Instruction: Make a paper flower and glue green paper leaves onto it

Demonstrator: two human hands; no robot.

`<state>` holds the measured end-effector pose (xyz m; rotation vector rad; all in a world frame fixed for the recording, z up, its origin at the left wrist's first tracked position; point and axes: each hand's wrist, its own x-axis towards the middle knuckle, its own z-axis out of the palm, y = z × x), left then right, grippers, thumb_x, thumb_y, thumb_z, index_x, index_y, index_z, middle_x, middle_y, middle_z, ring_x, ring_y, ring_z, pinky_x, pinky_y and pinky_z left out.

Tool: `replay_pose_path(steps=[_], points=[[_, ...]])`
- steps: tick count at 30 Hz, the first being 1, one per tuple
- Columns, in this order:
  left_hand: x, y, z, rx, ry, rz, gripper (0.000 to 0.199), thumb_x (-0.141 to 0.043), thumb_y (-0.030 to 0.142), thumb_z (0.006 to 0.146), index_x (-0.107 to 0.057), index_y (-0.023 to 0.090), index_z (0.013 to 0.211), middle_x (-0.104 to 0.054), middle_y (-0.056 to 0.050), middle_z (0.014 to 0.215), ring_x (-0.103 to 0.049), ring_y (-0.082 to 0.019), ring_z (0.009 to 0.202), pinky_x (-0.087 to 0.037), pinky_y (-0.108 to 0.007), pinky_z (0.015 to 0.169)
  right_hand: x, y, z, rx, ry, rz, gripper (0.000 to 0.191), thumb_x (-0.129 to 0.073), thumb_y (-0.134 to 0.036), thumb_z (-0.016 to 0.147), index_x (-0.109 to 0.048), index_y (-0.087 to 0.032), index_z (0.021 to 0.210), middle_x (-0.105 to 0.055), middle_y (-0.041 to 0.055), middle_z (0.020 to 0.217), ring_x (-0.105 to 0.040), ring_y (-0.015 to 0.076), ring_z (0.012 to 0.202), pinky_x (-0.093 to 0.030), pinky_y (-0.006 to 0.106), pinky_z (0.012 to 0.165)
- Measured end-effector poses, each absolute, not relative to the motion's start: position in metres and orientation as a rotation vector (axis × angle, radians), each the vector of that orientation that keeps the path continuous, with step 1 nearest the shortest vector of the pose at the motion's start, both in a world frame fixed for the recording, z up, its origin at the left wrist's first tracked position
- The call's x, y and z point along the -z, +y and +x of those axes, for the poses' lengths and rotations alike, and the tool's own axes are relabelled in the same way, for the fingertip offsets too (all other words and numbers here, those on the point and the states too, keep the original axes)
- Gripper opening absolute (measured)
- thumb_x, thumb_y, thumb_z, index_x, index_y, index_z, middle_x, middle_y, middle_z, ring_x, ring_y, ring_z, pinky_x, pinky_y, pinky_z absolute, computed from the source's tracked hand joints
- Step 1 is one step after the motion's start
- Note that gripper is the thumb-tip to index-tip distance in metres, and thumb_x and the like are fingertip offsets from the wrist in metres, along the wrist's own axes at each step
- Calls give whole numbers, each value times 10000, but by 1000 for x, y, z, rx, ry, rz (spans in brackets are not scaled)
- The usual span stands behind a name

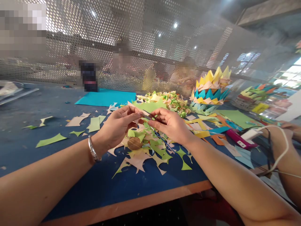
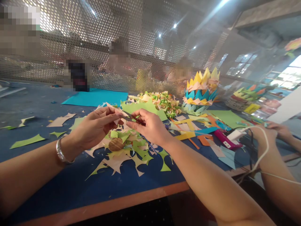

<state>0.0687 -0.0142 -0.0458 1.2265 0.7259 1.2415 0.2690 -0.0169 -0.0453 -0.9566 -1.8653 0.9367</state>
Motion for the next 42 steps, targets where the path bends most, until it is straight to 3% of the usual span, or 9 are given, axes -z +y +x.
replay_pose_path(steps=[29, 42], points=[[48, -14, 69, -1201, 718, 1236, 207, -818, 278, 767, -638, 175, 759, -662, 2, 739, -660, -138, 694, -425, -280, 632, 41, -20, 270, -863, -1927, -934, 232, -707, -413, 893, -626, -196, 915, -653, 14, 796, -561, 137, 678, -406, 290, 586], [50, -10, 67, -1203, 732, 1273, 231, -822, 298, 770, -629, 172, 759, -675, 14, 714, -690, -122, 683, -457, -225, 596, 42, -19, 272, -831, -1950, -972, 210, -687, -384, 911, -621, -186, 921, -648, 10, 755, -543, 128, 649, -406, 284, 586]])
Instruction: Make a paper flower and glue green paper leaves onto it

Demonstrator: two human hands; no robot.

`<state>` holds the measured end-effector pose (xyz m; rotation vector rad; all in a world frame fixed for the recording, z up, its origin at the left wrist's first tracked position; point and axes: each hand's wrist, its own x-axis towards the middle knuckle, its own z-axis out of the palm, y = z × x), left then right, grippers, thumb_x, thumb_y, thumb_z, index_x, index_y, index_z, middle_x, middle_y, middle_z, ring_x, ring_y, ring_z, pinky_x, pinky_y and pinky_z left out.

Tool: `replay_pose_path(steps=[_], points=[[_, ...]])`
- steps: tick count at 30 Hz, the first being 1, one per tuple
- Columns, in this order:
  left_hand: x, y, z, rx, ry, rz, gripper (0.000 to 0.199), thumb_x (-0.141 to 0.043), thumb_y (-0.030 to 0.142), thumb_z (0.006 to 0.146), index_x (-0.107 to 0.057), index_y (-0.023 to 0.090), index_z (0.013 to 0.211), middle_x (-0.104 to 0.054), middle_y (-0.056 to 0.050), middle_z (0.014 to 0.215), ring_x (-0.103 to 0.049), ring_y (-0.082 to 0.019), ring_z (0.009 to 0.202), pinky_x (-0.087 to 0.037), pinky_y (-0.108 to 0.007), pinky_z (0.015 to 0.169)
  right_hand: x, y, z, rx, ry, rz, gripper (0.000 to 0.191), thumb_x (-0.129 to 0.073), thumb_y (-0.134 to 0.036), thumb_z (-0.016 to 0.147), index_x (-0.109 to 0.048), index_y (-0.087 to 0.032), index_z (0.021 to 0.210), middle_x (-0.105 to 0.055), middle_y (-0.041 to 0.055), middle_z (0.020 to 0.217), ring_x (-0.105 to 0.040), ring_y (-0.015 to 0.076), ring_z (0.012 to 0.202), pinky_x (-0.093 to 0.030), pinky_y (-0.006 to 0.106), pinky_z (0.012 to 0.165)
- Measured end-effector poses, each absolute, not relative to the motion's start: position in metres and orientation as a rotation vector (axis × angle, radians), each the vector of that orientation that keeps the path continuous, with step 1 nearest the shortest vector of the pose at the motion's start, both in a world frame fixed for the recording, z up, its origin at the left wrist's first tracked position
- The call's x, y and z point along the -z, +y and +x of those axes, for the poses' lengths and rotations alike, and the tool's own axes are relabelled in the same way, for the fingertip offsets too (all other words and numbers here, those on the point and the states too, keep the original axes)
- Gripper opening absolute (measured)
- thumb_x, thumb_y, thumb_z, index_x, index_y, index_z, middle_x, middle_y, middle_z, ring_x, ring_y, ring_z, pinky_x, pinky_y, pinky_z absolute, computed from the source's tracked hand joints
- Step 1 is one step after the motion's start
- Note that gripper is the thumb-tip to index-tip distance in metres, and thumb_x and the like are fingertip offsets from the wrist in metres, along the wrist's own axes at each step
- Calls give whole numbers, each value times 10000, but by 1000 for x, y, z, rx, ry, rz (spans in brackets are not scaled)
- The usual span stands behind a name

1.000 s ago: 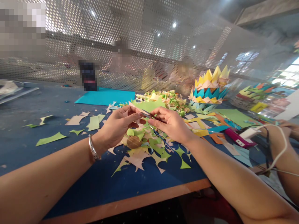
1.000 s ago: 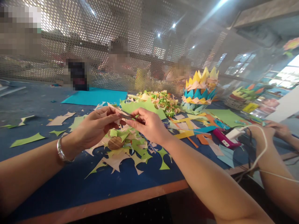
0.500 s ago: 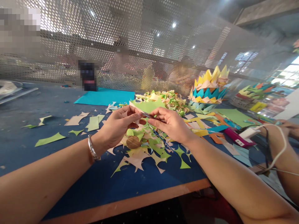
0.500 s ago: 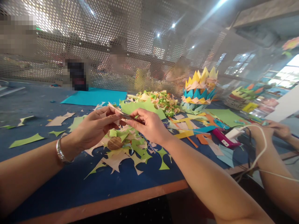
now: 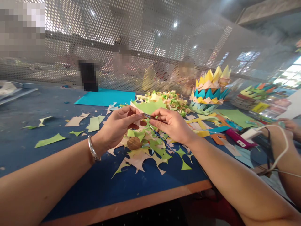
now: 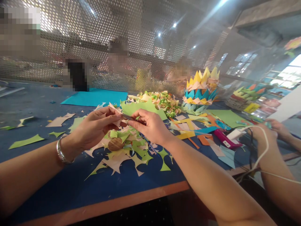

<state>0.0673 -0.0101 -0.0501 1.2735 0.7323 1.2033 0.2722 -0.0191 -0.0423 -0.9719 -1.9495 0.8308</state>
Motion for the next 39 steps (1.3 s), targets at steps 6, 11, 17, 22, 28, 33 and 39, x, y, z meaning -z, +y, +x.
replay_pose_path(steps=[6, 11, 17, 22, 28, 33, 39], points=[[49, -10, 68, -1188, 742, 1270, 260, -853, 312, 725, -634, 176, 755, -682, 20, 703, -718, -137, 694, -483, -214, 581, 42, -18, 273, -828, -1968, -971, 206, -685, -383, 916, -620, -188, 925, -620, 6, 761, -538, 127, 657, -394, 277, 581], [48, -12, 68, -1193, 733, 1262, 283, -873, 308, 688, -627, 174, 723, -686, 22, 707, -711, -133, 673, -484, -211, 561, 42, -19, 272, -824, -1966, -958, 186, -687, -352, 912, -618, -179, 909, -608, 0, 759, -521, 115, 643, -389, 275, 584], [49, -13, 68, -1197, 749, 1271, 247, -848, 301, 712, -638, 170, 714, -700, 9, 710, -705, -129, 670, -477, -210, 560, 43, -18, 272, -819, -1972, -966, 191, -687, -361, 916, -623, -181, 909, -599, -3, 746, -513, 112, 632, -381, 272, 575], [49, -12, 67, -1179, 757, 1281, 225, -831, 296, 729, -645, 170, 715, -702, 4, 689, -687, -114, 649, -461, -200, 554, 43, -18, 274, -829, -1989, -953, 183, -678, -361, 925, -626, -186, 921, -623, 8, 775, -549, 126, 671, -402, 275, 594], [50, -11, 67, -1162, 761, 1286, 211, -824, 287, 737, -646, 176, 714, -707, -6, 691, -692, -133, 676, -456, -218, 562, 43, -17, 274, -843, -1988, -950, 184, -680, -365, 921, -624, -190, 919, -623, 5, 754, -544, 130, 659, -403, 280, 590], [51, -10, 66, -1138, 764, 1330, 194, -800, 293, 763, -654, 177, 712, -697, -4, 678, -661, -122, 674, -454, -227, 587, 43, -18, 274, -839, -1987, -969, 186, -684, -364, 915, -614, -192, 909, -616, 9, 764, -538, 132, 666, -400, 284, 591], [52, -9, 65, -1139, 755, 1348, 195, -800, 290, 761, -656, 177, 694, -667, 12, 655, -572, -94, 606, -418, -229, 562, 42, -19, 274, -822, -1995, -983, 188, -679, -362, 916, -613, -187, 910, -567, -12, 728, -491, 114, 629, -364, 277, 565]])
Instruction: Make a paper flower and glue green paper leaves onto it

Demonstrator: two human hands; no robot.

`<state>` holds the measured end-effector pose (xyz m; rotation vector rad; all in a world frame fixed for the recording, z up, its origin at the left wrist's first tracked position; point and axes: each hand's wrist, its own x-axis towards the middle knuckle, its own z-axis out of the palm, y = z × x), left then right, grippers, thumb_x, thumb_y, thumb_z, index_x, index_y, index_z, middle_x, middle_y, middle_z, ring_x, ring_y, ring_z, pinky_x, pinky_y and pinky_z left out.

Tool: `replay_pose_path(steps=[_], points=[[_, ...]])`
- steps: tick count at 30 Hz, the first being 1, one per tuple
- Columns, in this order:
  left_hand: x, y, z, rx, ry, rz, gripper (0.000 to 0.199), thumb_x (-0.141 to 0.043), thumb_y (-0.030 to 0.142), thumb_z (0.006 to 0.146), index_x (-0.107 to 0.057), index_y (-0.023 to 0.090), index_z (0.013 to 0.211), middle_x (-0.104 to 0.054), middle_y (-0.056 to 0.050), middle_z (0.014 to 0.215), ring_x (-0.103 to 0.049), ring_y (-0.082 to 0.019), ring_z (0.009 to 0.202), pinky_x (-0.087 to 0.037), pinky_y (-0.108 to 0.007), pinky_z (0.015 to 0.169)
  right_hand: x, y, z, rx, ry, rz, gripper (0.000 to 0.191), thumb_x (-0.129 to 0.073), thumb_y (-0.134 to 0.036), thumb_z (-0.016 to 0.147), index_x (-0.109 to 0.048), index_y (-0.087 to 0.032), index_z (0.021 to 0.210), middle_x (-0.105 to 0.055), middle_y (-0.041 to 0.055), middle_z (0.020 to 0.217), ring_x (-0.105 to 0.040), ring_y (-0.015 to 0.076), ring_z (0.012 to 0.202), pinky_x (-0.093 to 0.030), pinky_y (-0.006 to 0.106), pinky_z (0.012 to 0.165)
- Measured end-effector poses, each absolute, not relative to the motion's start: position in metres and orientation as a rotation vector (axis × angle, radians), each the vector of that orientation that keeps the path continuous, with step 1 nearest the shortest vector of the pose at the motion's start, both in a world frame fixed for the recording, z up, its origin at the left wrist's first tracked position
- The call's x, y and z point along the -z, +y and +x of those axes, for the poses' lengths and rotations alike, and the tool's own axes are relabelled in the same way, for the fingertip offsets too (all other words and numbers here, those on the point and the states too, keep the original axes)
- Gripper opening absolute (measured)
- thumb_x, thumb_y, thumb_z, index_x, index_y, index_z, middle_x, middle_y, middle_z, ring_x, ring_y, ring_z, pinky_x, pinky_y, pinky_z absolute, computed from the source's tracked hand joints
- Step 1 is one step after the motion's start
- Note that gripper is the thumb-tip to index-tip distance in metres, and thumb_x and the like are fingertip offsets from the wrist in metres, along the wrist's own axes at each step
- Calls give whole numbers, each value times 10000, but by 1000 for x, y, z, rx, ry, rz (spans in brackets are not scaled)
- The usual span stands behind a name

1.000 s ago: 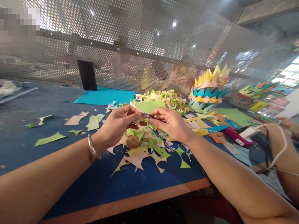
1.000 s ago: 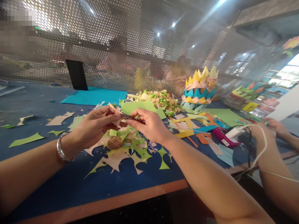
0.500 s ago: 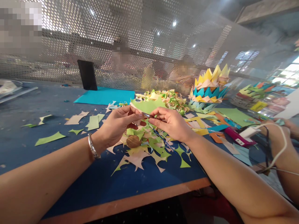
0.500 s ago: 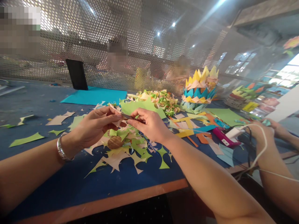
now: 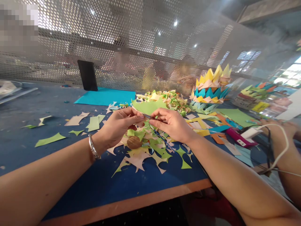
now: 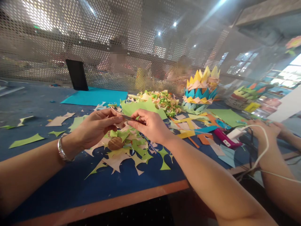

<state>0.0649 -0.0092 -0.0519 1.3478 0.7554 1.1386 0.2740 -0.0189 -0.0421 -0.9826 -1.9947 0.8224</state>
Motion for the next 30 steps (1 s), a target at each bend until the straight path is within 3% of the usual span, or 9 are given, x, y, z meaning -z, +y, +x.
replay_pose_path(steps=[22, 30], points=[[49, -14, 69, -1153, 815, 1365, 197, -830, 278, 687, -664, 173, 675, -638, 0, 619, -547, -111, 576, -405, -254, 546, 41, -18, 277, -811, -2047, -969, 201, -672, -397, 930, -637, -200, 913, -597, 15, 762, -525, 140, 670, -381, 287, 575], [51, -13, 68, -1137, 833, 1462, 184, -802, 288, 719, -661, 183, 663, -647, -11, 628, -584, -126, 592, -434, -259, 543, 40, -18, 277, -802, -2071, -1005, 216, -667, -412, 929, -632, -200, 914, -603, 5, 715, -508, 128, 616, -368, 285, 560]])
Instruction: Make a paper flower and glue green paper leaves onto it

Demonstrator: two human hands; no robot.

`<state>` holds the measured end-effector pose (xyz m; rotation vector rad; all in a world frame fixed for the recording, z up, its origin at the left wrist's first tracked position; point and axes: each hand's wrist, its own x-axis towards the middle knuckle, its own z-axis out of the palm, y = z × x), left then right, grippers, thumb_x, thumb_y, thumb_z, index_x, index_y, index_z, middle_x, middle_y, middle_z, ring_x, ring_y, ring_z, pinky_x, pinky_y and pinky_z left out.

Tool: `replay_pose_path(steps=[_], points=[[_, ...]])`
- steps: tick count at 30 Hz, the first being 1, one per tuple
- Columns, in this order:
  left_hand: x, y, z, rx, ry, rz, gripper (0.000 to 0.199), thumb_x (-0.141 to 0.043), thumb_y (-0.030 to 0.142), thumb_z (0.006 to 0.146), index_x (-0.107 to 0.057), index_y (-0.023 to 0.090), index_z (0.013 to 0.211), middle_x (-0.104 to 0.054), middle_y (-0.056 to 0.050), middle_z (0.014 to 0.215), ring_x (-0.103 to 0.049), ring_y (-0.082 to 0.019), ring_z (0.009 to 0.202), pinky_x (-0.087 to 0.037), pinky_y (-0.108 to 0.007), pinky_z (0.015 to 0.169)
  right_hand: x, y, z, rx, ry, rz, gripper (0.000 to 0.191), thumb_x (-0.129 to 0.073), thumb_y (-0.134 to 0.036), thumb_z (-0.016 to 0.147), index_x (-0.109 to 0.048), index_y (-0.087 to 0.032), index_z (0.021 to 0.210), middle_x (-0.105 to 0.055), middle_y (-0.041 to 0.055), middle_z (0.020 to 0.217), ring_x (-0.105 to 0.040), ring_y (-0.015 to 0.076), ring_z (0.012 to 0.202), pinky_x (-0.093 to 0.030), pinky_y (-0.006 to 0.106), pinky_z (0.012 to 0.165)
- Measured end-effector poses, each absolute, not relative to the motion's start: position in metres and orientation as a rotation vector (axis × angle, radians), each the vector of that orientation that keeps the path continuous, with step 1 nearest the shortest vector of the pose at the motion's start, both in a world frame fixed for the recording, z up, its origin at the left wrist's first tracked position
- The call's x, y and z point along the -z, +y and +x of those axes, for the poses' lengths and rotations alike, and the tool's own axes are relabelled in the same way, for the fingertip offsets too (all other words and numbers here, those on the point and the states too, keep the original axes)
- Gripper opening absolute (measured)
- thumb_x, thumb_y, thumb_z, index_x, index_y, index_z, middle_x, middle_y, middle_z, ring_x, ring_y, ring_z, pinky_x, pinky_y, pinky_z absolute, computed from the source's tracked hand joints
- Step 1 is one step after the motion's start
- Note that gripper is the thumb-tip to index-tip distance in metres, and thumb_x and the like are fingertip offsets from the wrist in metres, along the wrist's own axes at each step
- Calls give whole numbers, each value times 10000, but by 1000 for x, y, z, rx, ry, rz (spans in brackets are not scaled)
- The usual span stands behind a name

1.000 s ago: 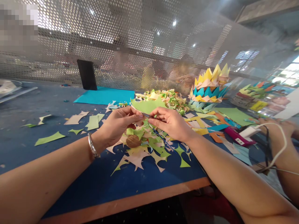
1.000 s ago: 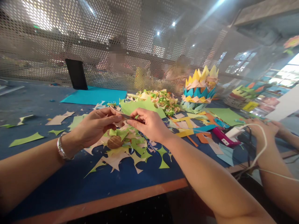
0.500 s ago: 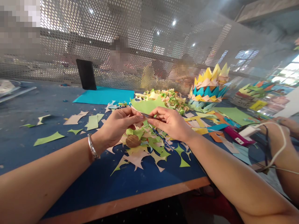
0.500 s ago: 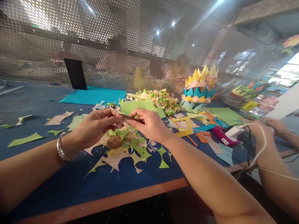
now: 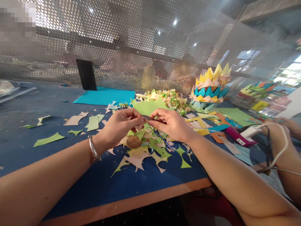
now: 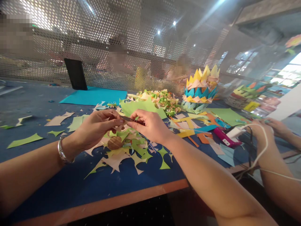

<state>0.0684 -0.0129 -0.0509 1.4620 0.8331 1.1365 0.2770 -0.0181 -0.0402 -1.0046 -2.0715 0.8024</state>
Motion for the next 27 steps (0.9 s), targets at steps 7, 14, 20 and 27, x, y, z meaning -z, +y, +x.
replay_pose_path(steps=[7, 14, 20, 27], points=[[51, -12, 65, -1102, 834, 1410, 246, -805, 293, 732, -644, 186, 885, -715, -26, 737, -691, -176, 672, -494, -280, 580, 39, -20, 275, -769, -2078, -1017, 211, -676, -405, 924, -628, -201, 902, -573, -9, 679, -477, 122, 596, -341, 282, 541], [41, -15, 64, -1226, 875, 1362, 223, -768, 272, 761, -603, 190, 887, -736, -22, 746, -701, -161, 640, -524, -276, 593, 40, -19, 277, -742, -2081, -1016, 213, -677, -407, 925, -621, -204, 897, -517, -20, 676, -445, 117, 599, -317, 285, 537], [42, -14, 64, -1214, 868, 1339, 200, -766, 302, 758, -604, 186, 748, -734, -28, 736, -700, -159, 651, -533, -275, 598, 40, -17, 279, -730, -2089, -1019, 221, -675, -418, 927, -618, -207, 904, -519, -22, 671, -440, 116, 591, -320, 286, 535], [44, -13, 63, -1221, 844, 1334, 195, -784, 285, 739, -617, 186, 721, -743, -31, 713, -706, -166, 639, -546, -282, 593, 40, -18, 279, -717, -2093, -1021, 213, -671, -412, 927, -612, -210, 892, -507, -30, 649, -426, 112, 576, -309, 287, 526]])
